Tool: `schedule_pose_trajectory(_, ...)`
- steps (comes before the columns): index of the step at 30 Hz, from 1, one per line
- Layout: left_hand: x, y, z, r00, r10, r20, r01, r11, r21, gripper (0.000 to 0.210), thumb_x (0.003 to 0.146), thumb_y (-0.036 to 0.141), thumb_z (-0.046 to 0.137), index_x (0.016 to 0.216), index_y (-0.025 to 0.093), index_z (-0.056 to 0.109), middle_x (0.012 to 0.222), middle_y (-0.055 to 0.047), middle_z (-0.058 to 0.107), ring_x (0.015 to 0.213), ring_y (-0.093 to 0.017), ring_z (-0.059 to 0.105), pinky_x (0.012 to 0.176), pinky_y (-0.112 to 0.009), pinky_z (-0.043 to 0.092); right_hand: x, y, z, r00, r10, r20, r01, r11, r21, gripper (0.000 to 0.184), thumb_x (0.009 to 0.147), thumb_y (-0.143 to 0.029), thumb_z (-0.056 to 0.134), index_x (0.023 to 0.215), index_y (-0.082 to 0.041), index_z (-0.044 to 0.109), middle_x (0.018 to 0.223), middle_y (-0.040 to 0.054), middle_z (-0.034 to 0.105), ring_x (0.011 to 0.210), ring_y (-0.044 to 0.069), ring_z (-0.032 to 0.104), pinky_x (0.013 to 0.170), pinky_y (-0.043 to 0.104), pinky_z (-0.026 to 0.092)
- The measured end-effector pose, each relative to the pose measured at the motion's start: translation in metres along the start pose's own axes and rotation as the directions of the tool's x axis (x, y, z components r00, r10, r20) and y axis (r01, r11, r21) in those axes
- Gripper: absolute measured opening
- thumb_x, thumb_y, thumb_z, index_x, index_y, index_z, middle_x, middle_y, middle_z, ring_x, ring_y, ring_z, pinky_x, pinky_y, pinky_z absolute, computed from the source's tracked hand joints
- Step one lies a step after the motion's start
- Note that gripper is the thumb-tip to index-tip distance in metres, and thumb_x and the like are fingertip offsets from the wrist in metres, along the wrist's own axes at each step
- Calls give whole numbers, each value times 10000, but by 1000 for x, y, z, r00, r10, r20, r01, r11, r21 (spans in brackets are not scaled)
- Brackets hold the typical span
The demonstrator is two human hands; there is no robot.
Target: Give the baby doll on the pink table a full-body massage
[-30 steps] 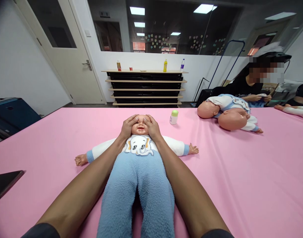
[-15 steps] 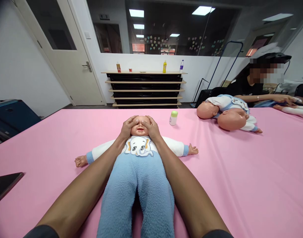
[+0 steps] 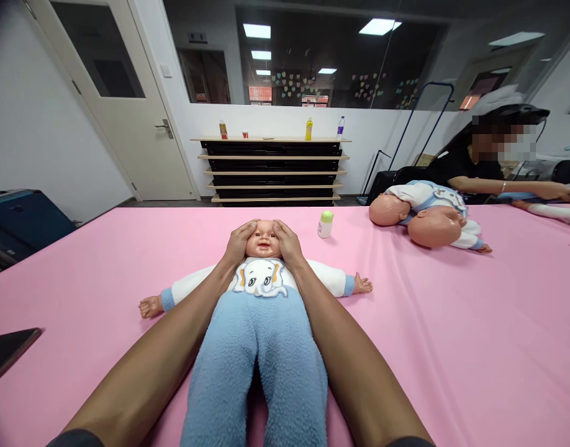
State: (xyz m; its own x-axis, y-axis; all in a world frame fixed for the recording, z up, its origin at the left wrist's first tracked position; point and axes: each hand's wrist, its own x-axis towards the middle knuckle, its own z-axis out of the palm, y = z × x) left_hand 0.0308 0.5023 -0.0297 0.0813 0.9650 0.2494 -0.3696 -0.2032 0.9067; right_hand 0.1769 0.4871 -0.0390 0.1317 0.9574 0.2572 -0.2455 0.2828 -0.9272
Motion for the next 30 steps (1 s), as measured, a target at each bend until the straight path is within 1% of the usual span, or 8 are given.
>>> schedule_pose_trajectory(4, -1, 2, 1, 1000, 21, -10, -21, 1000, 8, 541, 719, 467, 696, 1106, 88, 673, 1218, -112, 593, 1183, -224, 528, 1082, -354, 382, 0, 1, 0, 1000, -15, -27, 16, 1000, 14, 484, 815, -526, 580, 1156, -186, 636, 1230, 40, 614, 1162, 191, 555, 1066, 348, 402)
schedule_pose_trajectory(7, -3, 3, 0, 999, 36, 14, -37, 999, 24, 546, 744, 474, 671, 1134, 92, 658, 1213, -106, 593, 1166, -221, 536, 1069, -356, 394, -3, -1, 0, 999, -24, -39, 24, 1000, 2, 476, 832, -531, 554, 1147, -186, 643, 1244, 40, 606, 1177, 194, 547, 1078, 346, 392)
schedule_pose_trajectory(10, -5, 3, -2, 998, 8, 58, -11, 999, 47, 609, 710, 443, 720, 1212, 116, 615, 1234, -101, 579, 1123, -221, 558, 1029, -362, 425, -9, -6, 0, 999, -14, 33, 14, 1000, -12, 522, 770, -497, 654, 1203, -208, 613, 1254, 34, 598, 1152, 201, 564, 1054, 349, 419)
schedule_pose_trajectory(12, -4, 2, -3, 998, -11, 63, 7, 998, 64, 647, 668, 409, 761, 1228, 126, 606, 1251, -100, 567, 1115, -222, 562, 1019, -357, 434, -13, -9, 0, 998, 7, 61, -6, 1000, -13, 581, 721, -458, 717, 1235, -218, 591, 1248, 34, 600, 1123, 205, 581, 1024, 348, 445)
schedule_pose_trajectory(16, -2, 1, -3, 999, -12, 38, 9, 997, 71, 630, 661, 405, 767, 1210, 132, 623, 1254, -92, 567, 1141, -222, 549, 1043, -356, 417, -12, -9, 0, 999, 44, 24, -45, 999, 13, 612, 703, -451, 735, 1248, -217, 584, 1261, 37, 594, 1134, 206, 577, 1019, 344, 452)
schedule_pose_trajectory(21, -1, 0, -2, 1000, -15, 22, 14, 998, 60, 631, 672, 438, 752, 1213, 138, 632, 1237, -92, 582, 1132, -217, 560, 1063, -368, 401, -5, -4, 2, 999, 35, -22, -35, 999, 28, 562, 722, -477, 716, 1205, -204, 620, 1275, 39, 592, 1179, 210, 554, 1063, 353, 415)
schedule_pose_trajectory(24, -1, 0, -2, 1000, -17, 8, 16, 999, 51, 597, 683, 452, 737, 1179, 131, 651, 1245, -94, 579, 1159, -223, 550, 1080, -368, 390, -3, -3, 2, 999, 30, -41, -28, 999, 40, 539, 732, -485, 705, 1183, -197, 636, 1280, 42, 592, 1196, 207, 546, 1084, 352, 395)
schedule_pose_trajectory(30, 3, -3, -2, 999, 48, -3, -47, 998, 51, 477, 778, 437, 626, 1116, 103, 670, 1239, -99, 584, 1208, -207, 522, 1116, -356, 359, -2, -2, 2, 998, -5, -56, 6, 1000, 24, 483, 797, -518, 613, 1144, -186, 655, 1268, 43, 601, 1200, 199, 544, 1096, 355, 378)
